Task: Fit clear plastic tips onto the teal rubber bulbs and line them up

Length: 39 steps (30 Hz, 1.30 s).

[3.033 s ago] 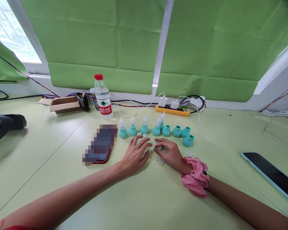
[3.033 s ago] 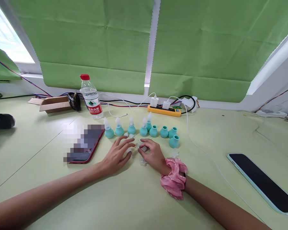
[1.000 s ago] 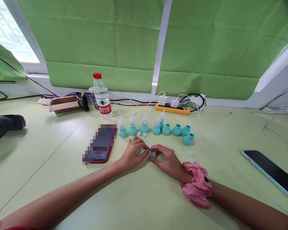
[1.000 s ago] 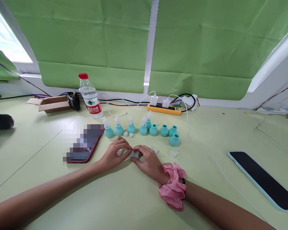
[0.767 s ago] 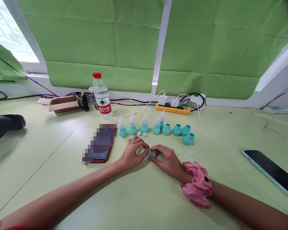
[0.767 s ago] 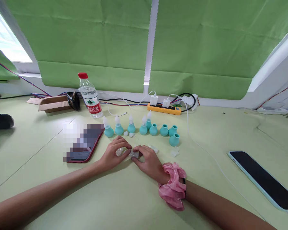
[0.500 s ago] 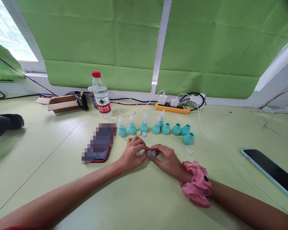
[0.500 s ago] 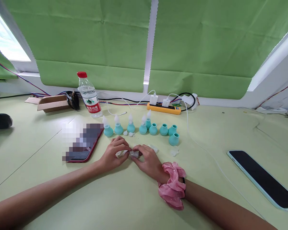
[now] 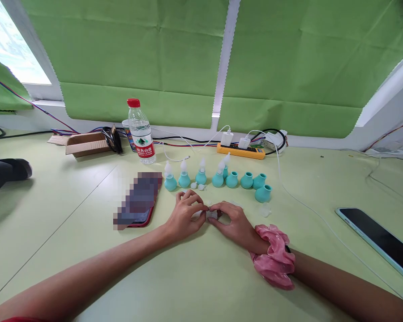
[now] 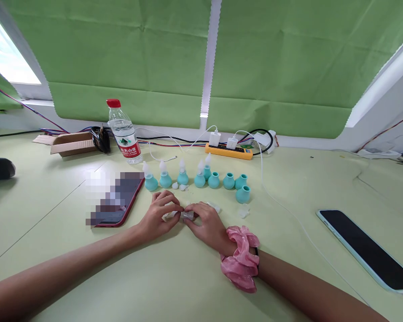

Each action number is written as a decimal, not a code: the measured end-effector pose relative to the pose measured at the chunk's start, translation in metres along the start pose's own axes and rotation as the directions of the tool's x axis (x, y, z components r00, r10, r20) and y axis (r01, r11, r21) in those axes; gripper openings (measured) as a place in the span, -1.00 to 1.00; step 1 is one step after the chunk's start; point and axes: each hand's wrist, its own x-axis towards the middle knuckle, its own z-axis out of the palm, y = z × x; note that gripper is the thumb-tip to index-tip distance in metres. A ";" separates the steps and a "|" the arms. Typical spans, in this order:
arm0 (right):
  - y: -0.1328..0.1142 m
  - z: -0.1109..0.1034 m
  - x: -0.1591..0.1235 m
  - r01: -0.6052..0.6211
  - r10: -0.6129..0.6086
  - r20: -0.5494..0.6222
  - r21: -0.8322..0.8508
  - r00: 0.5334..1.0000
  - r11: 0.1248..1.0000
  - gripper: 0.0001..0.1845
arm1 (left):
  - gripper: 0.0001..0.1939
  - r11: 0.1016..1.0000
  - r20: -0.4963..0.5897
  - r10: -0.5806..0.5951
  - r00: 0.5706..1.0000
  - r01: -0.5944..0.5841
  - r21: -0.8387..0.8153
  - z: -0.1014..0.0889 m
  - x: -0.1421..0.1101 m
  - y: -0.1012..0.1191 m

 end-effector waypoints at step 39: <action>-0.002 0.002 -0.001 -0.085 0.085 0.021 -0.029 0.996 0.996 -0.80 | -0.83 0.990 0.081 0.012 0.997 -0.023 0.140 -0.004 -0.003 0.008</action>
